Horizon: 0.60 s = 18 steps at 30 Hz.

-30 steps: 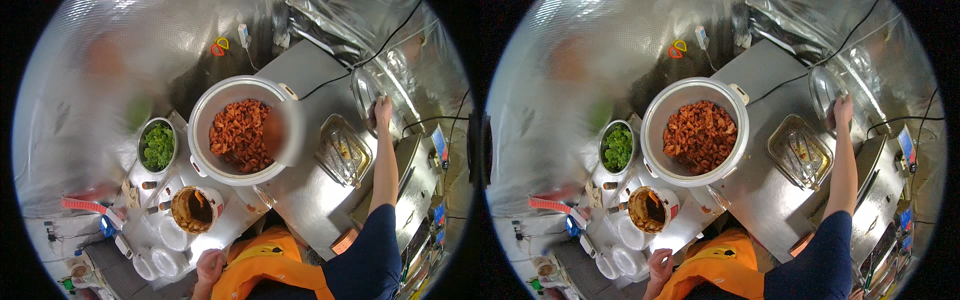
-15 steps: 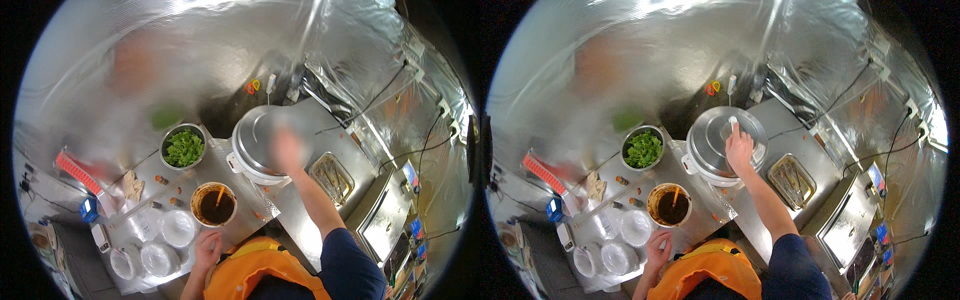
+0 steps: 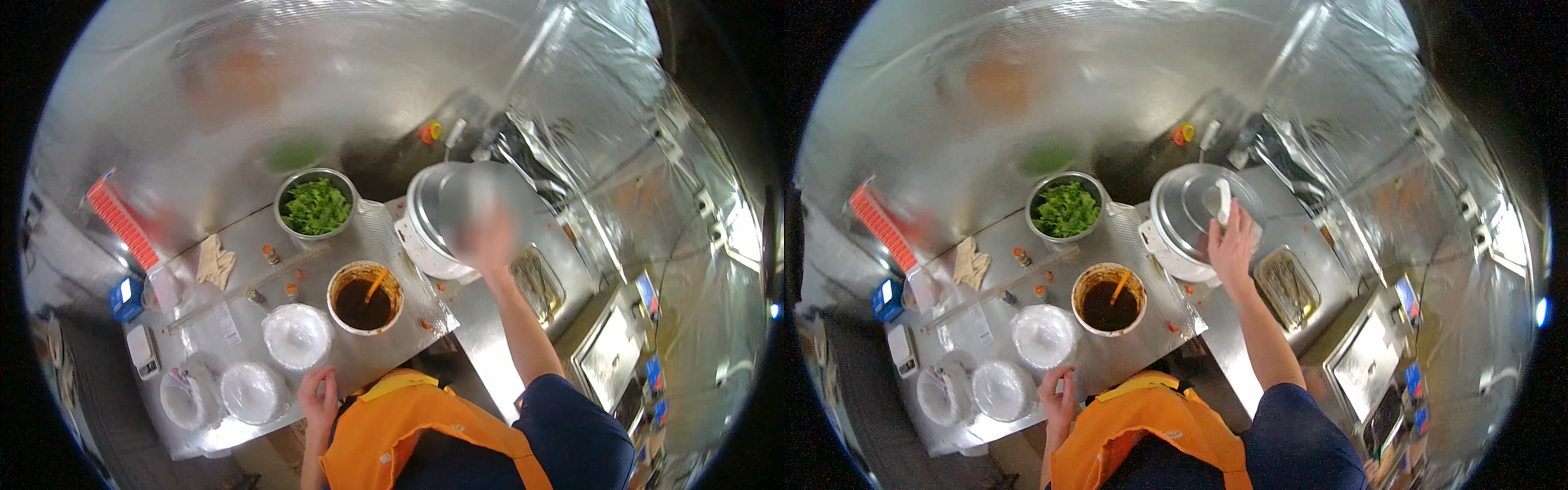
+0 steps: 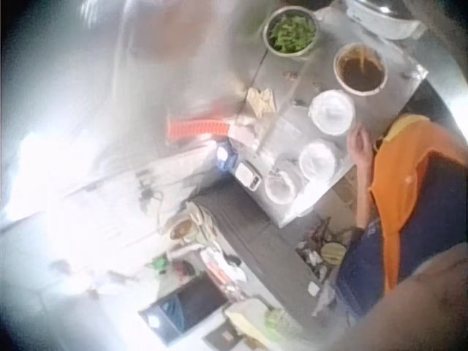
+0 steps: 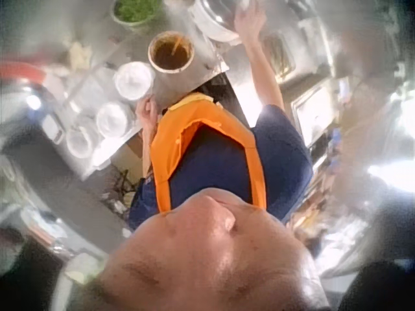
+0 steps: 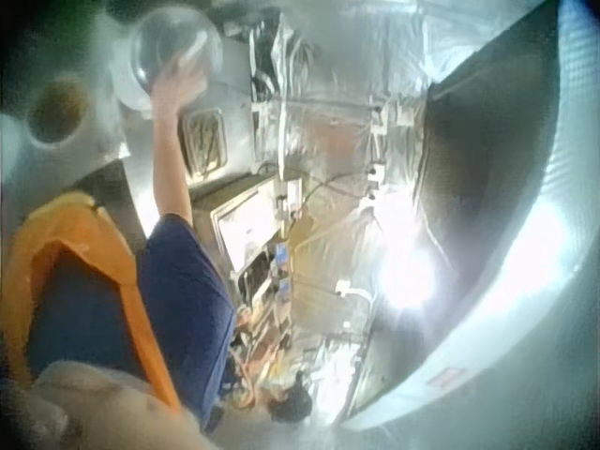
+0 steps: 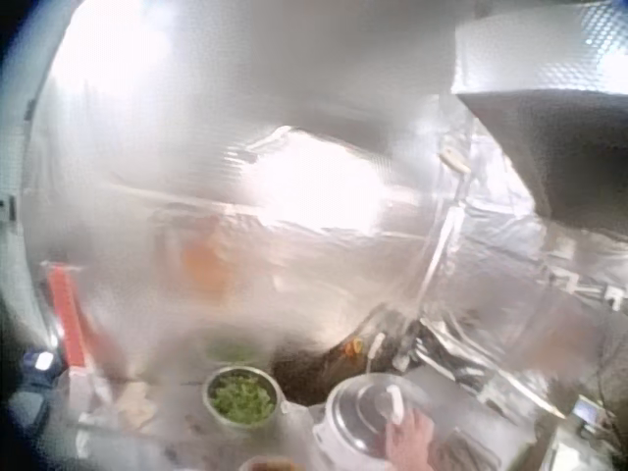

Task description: The person prepares food by applying sauce to a taco shell, adding lettuce with tongs, filling it with cooked meat, and then bagging the assembled taco into a small plastic pouch.

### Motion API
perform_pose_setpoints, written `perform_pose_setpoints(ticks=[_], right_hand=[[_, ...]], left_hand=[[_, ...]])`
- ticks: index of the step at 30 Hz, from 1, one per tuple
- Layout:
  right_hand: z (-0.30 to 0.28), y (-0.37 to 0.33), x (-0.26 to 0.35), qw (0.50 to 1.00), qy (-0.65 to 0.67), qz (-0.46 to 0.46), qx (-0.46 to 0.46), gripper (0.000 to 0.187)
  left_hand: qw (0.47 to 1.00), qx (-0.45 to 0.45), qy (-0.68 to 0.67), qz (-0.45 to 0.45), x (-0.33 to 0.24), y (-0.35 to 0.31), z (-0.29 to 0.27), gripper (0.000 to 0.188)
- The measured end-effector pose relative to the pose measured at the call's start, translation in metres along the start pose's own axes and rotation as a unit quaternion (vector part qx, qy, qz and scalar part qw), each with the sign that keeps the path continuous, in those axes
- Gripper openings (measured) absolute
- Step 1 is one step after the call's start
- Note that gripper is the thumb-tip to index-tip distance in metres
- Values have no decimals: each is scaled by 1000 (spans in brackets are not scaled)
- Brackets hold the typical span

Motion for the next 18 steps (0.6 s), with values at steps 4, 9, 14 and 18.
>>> perform_pose_setpoints(ticks=[4, 9, 14, 18], right_hand=[[-60, -66, 49, 992, 84, 67, 66, 58], [-148, -199, 72, 963, 67, 184, 185, 44], [-244, -281, 80, 903, -15, 251, 349, 44], [-282, -312, 78, 855, -59, 291, 426, 45]], left_hand=[[983, 90, -55, -149, 2, 10, -2, 22], [957, 276, -39, -77, 18, 21, 2, 34], [926, 362, -30, 101, -1, 31, 13, 48], [886, 430, -21, 171, -6, 16, 18, 42]])
Point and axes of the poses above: each hand's wrist, its own y-axis towards the middle knuckle, its own z-axis out of the palm, x = y × z, the point moved 1 cm from there along y, towards the middle knuckle, and after that the axes turned 14 degrees about -x, right-handed, at the moved point
